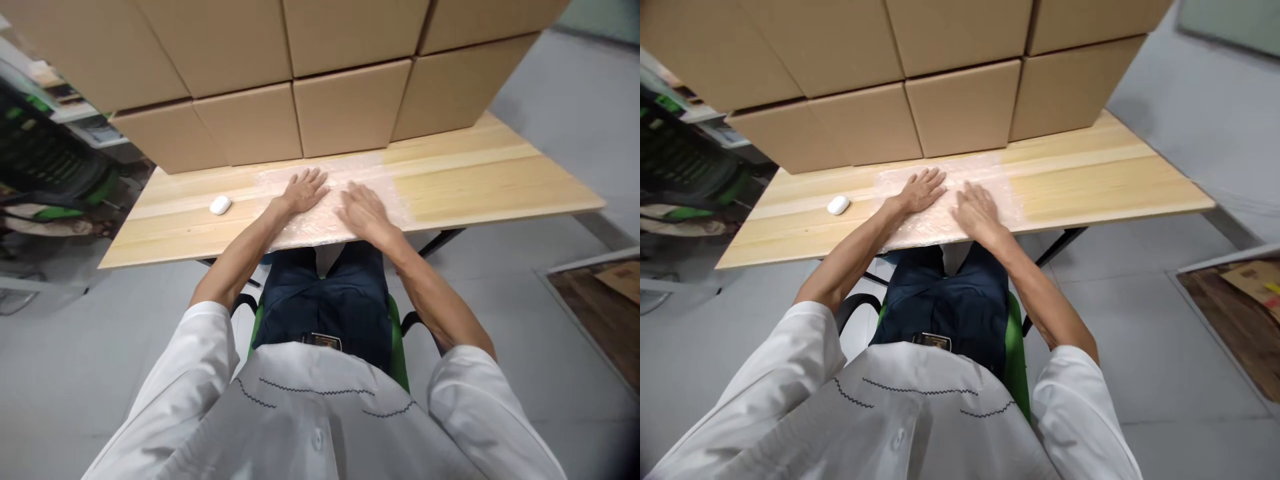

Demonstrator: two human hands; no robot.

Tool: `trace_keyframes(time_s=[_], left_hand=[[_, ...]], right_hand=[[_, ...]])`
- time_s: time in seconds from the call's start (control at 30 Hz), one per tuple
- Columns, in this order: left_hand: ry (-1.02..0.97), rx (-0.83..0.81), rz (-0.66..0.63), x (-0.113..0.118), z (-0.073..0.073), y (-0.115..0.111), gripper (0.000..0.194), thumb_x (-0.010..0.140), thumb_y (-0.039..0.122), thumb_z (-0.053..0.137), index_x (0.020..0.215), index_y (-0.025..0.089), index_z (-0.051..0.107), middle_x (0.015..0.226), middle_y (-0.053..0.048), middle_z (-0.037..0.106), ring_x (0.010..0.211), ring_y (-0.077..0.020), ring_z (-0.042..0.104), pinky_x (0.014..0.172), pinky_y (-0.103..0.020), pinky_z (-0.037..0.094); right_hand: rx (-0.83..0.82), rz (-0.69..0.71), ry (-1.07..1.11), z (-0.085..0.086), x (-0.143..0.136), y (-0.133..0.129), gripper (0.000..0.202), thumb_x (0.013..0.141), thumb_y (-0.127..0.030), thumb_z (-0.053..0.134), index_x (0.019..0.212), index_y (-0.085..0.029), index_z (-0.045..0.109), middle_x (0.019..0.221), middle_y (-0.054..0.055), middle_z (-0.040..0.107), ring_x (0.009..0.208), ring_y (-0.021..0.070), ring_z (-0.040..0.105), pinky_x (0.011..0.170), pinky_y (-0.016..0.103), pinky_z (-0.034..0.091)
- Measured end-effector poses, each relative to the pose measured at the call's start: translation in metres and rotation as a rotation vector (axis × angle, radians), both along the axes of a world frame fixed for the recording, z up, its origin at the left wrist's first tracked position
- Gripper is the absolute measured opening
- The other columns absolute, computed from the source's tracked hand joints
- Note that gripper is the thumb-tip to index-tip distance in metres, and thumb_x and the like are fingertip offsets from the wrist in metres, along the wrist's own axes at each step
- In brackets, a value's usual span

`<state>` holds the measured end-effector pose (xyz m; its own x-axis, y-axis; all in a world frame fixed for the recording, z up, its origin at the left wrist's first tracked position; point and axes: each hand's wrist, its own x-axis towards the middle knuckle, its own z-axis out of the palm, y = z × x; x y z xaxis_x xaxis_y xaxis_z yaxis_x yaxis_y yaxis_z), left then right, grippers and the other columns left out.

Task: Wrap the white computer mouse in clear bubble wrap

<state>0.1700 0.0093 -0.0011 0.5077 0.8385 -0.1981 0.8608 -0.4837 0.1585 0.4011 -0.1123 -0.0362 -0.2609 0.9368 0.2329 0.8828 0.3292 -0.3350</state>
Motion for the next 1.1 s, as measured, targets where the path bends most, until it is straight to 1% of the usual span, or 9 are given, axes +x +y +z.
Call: trace_keyframes(time_s=[0.1, 0.17, 0.27, 0.37, 0.43, 0.57, 0.67, 0.8, 1.1], left_hand=[[0.014, -0.021, -0.016, -0.015, 0.0, 0.0, 0.088, 0.133, 0.064, 0.034, 0.213, 0.027, 0.03, 0.224, -0.012, 0.017, 0.21, -0.0417, 0.013, 0.169, -0.069, 0.008], [0.023, 0.013, -0.033, -0.039, 0.008, -0.002, 0.084, 0.132, 0.063, 0.042, 0.208, 0.026, 0.044, 0.222, -0.013, 0.027, 0.209, -0.0429, 0.018, 0.169, -0.068, 0.007], [0.015, 0.153, 0.011, -0.088, 0.029, -0.014, 0.08, 0.129, 0.057, 0.054, 0.2, 0.02, 0.056, 0.217, -0.019, 0.038, 0.206, -0.0455, 0.029, 0.169, -0.068, 0.008], [0.046, 0.26, 0.228, -0.142, 0.052, -0.036, 0.079, 0.129, 0.053, 0.052, 0.198, 0.015, 0.055, 0.204, -0.028, 0.056, 0.19, -0.0465, 0.055, 0.161, -0.066, 0.034], [0.143, 0.286, 0.401, -0.175, 0.061, -0.049, 0.075, 0.127, 0.05, 0.053, 0.192, 0.013, 0.061, 0.19, -0.033, 0.067, 0.178, -0.0519, 0.064, 0.151, -0.071, 0.047], [0.256, 0.243, 0.564, -0.218, 0.059, -0.066, 0.072, 0.125, 0.055, 0.051, 0.176, 0.009, 0.074, 0.177, -0.039, 0.071, 0.167, -0.058, 0.071, 0.141, -0.072, 0.057], [0.243, 0.211, 0.606, -0.229, 0.047, -0.071, 0.068, 0.124, 0.053, 0.048, 0.17, 0.012, 0.077, 0.171, -0.036, 0.074, 0.16, -0.056, 0.075, 0.135, -0.067, 0.062], [0.179, 0.237, 0.594, -0.231, 0.035, -0.071, 0.06, 0.122, 0.046, 0.05, 0.164, 0.015, 0.08, 0.168, -0.031, 0.077, 0.156, -0.051, 0.077, 0.135, -0.061, 0.064], [-0.061, 0.177, 0.414, -0.225, 0.04, -0.084, 0.073, 0.116, 0.041, 0.063, 0.185, 0.02, 0.073, 0.175, -0.018, 0.079, 0.162, -0.0381, 0.074, 0.149, -0.049, 0.056]], right_hand=[[-0.035, -0.118, -0.064, -0.02, 0.043, -0.001, 0.08, 0.13, -0.056, 0.046, 0.184, -0.001, 0.067, 0.198, 0.037, 0.058, 0.191, 0.056, 0.052, 0.156, 0.078, 0.043], [-0.051, -0.126, -0.094, -0.031, 0.073, -0.007, 0.086, 0.129, -0.058, 0.042, 0.18, 0.006, 0.067, 0.197, 0.046, 0.054, 0.191, 0.0592, 0.051, 0.154, 0.079, 0.046], [0.058, -0.119, -0.042, -0.039, 0.095, -0.023, 0.079, 0.129, -0.06, 0.041, 0.181, -0.009, 0.072, 0.196, 0.038, 0.06, 0.191, 0.0567, 0.052, 0.152, 0.083, 0.046], [0.179, -0.132, -0.01, -0.036, 0.087, -0.044, 0.074, 0.13, -0.056, 0.043, 0.185, -0.014, 0.069, 0.201, 0.035, 0.056, 0.193, 0.0572, 0.049, 0.154, 0.088, 0.041], [0.205, -0.062, -0.012, -0.031, 0.071, -0.057, 0.071, 0.13, -0.051, 0.046, 0.187, -0.013, 0.067, 0.203, 0.033, 0.054, 0.195, 0.0561, 0.047, 0.155, 0.089, 0.04], [0.147, 0.23, -0.034, -0.024, 0.034, -0.072, 0.065, 0.13, -0.044, 0.056, 0.187, -0.016, 0.069, 0.202, 0.028, 0.058, 0.195, 0.0513, 0.049, 0.156, 0.084, 0.044], [0.128, 0.327, -0.038, -0.023, 0.014, -0.075, 0.062, 0.129, -0.039, 0.06, 0.185, -0.014, 0.073, 0.199, 0.027, 0.063, 0.193, 0.0498, 0.053, 0.157, 0.082, 0.045], [0.147, 0.33, -0.012, -0.024, 0.01, -0.072, 0.055, 0.129, -0.03, 0.058, 0.176, -0.018, 0.083, 0.189, 0.022, 0.074, 0.185, 0.0465, 0.064, 0.156, 0.08, 0.05], [0.133, 0.369, 0.094, -0.028, 0.039, -0.064, 0.053, 0.124, -0.025, 0.055, 0.16, -0.034, 0.093, 0.172, 0.01, 0.089, 0.176, 0.0401, 0.075, 0.152, 0.084, 0.051]])
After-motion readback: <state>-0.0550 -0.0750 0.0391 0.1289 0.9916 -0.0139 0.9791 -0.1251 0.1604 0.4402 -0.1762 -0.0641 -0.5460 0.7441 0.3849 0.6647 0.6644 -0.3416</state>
